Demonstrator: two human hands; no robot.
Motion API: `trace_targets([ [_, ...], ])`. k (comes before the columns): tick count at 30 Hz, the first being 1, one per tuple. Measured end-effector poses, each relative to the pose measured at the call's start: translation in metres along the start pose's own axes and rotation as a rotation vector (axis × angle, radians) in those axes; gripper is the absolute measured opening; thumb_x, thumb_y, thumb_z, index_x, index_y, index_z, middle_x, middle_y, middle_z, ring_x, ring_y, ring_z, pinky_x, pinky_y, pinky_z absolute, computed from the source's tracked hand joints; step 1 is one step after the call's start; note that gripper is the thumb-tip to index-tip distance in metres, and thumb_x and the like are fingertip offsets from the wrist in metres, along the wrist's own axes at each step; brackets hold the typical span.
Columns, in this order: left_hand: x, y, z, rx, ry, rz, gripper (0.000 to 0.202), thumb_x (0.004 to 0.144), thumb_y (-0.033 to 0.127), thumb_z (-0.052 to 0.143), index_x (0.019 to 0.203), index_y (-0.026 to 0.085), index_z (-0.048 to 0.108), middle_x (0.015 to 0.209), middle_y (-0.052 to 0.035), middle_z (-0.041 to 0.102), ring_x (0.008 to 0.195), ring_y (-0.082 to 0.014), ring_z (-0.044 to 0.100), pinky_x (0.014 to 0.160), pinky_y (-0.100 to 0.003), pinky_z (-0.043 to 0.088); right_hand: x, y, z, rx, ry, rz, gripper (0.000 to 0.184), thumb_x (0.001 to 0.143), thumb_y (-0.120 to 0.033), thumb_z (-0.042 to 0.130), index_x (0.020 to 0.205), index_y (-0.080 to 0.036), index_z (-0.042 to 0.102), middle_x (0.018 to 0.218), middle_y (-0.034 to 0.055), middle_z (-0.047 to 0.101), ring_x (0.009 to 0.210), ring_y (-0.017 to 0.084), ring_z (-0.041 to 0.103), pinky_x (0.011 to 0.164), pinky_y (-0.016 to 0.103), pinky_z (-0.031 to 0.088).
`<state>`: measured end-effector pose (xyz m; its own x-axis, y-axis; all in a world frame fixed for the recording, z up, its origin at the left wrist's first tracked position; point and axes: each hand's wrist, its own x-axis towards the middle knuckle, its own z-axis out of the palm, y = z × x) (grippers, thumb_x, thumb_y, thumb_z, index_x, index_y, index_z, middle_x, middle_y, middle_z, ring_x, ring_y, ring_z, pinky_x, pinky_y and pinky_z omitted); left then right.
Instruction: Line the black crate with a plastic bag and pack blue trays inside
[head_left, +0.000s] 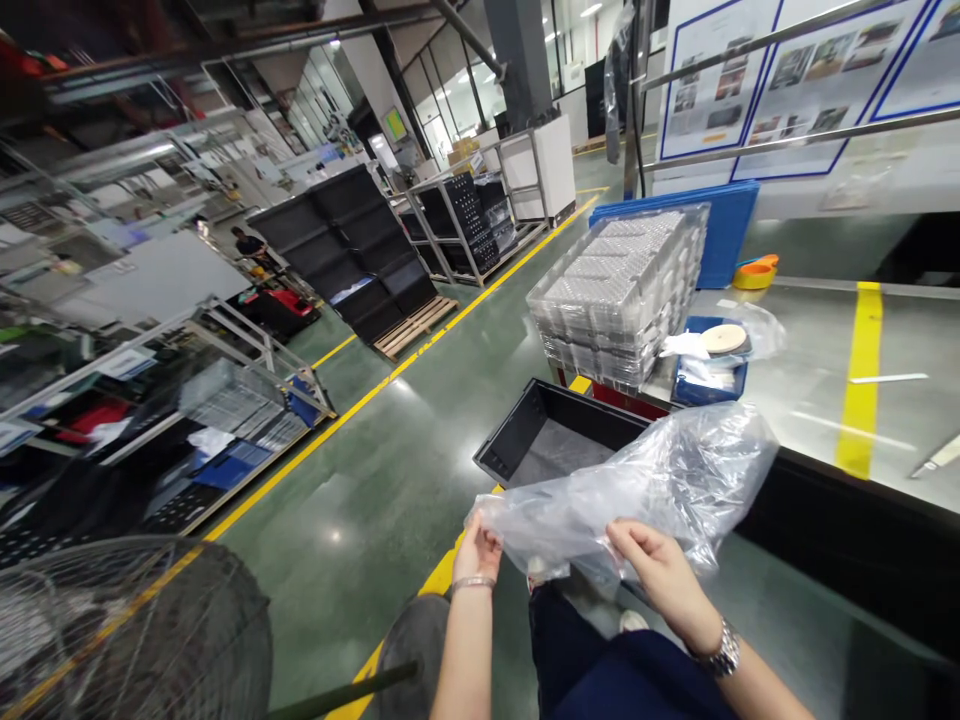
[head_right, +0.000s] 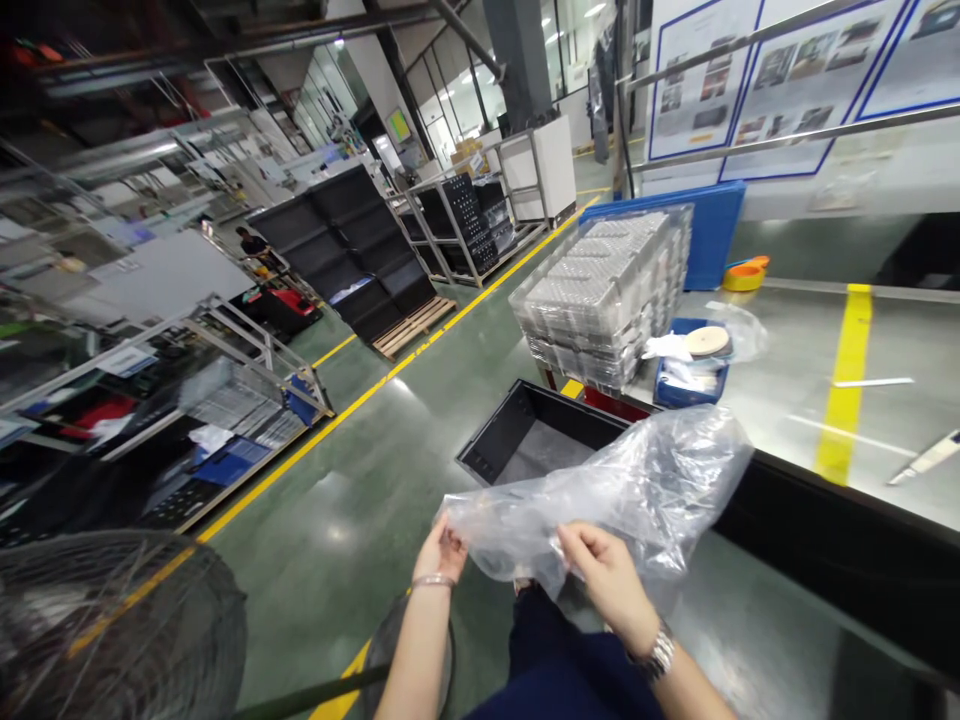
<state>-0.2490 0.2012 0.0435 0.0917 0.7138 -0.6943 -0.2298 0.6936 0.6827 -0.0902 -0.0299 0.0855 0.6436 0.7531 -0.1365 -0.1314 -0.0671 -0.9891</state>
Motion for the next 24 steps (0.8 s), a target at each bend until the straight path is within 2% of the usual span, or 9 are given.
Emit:
trace_targets([
  [3,0.004,-0.002,-0.001,0.104,0.037,0.062,0.013,0.081,0.010,0.071,0.075,0.014,0.061,0.064,-0.0016,0.064,0.052,-0.0116,0.060,0.053,-0.022,0.051,0.002,0.000,0.000,0.007,0.017,-0.021,0.046,0.088,-0.062,0.063,0.085,-0.017,0.066,0.082,0.0007,0.064,0.077,0.014,0.059,0.075,0.033,0.048],
  [5,0.000,-0.004,-0.001,0.190,0.081,0.148,0.012,0.078,0.009,0.073,0.082,0.015,0.063,0.078,-0.0057,0.068,0.065,-0.0158,0.065,0.061,-0.027,0.053,0.004,0.003,0.000,0.010,0.030,-0.037,0.045,0.086,-0.062,0.066,0.086,-0.017,0.066,0.084,0.0012,0.065,0.078,0.015,0.060,0.075,0.034,0.050],
  [7,-0.012,-0.006,0.002,0.270,0.126,0.320,0.023,0.076,0.007,0.075,0.094,0.017,0.065,0.098,-0.0073,0.069,0.087,-0.0178,0.066,0.078,-0.029,0.052,0.005,0.007,0.004,0.007,0.040,-0.060,0.044,0.086,-0.060,0.066,0.078,-0.017,0.062,0.078,-0.0004,0.062,0.073,0.014,0.058,0.073,0.032,0.049],
  [9,-0.035,-0.007,0.008,0.342,0.086,0.529,0.028,0.073,0.008,0.077,0.097,0.020,0.068,0.110,-0.0052,0.067,0.105,-0.0173,0.062,0.095,-0.028,0.046,0.005,0.011,0.010,0.002,0.050,-0.082,0.043,0.087,-0.057,0.067,0.072,-0.018,0.056,0.072,-0.0026,0.057,0.068,0.012,0.054,0.069,0.030,0.047],
  [12,-0.081,-0.009,0.024,0.620,-0.290,0.872,0.002,0.082,0.022,0.072,0.083,0.021,0.074,0.098,-0.0057,0.071,0.101,-0.0207,0.062,0.099,-0.033,0.044,0.004,0.015,0.023,-0.011,0.056,-0.103,0.042,0.087,-0.051,0.069,0.068,-0.018,0.051,0.067,-0.0047,0.052,0.064,0.011,0.050,0.065,0.028,0.044],
  [14,-0.107,-0.013,0.037,0.886,-0.571,0.970,0.010,0.085,0.029,0.070,0.081,0.021,0.074,0.089,-0.0056,0.071,0.094,-0.0223,0.063,0.092,-0.036,0.046,0.002,0.017,0.031,-0.017,0.053,-0.126,0.040,0.087,-0.049,0.070,0.069,-0.019,0.050,0.068,-0.0045,0.053,0.066,0.011,0.051,0.066,0.029,0.045],
  [17,-0.124,-0.021,0.054,1.038,-0.771,0.759,0.013,0.081,0.033,0.074,0.082,0.020,0.075,0.086,-0.0052,0.071,0.088,-0.0219,0.063,0.083,-0.034,0.046,0.000,0.020,0.037,-0.023,0.054,-0.166,0.039,0.086,-0.046,0.071,0.068,-0.019,0.050,0.070,-0.0039,0.053,0.068,0.012,0.051,0.068,0.029,0.045],
  [20,-0.118,-0.027,0.058,0.907,-0.741,0.493,0.014,0.077,0.029,0.074,0.070,0.017,0.074,0.072,-0.0035,0.068,0.072,-0.0179,0.059,0.072,-0.030,0.044,-0.003,0.021,0.035,-0.013,0.064,-0.175,0.039,0.086,-0.046,0.072,0.067,-0.018,0.051,0.069,-0.0040,0.053,0.067,0.012,0.052,0.068,0.029,0.047],
  [24,-0.103,-0.026,0.053,0.783,-0.658,0.417,0.018,0.078,0.029,0.069,0.068,0.015,0.071,0.066,-0.0031,0.067,0.066,-0.0163,0.058,0.070,-0.031,0.045,-0.005,0.020,0.027,0.025,0.088,-0.174,0.041,0.087,-0.050,0.071,0.068,-0.018,0.051,0.073,-0.0027,0.058,0.073,0.013,0.058,0.073,0.032,0.050],
])
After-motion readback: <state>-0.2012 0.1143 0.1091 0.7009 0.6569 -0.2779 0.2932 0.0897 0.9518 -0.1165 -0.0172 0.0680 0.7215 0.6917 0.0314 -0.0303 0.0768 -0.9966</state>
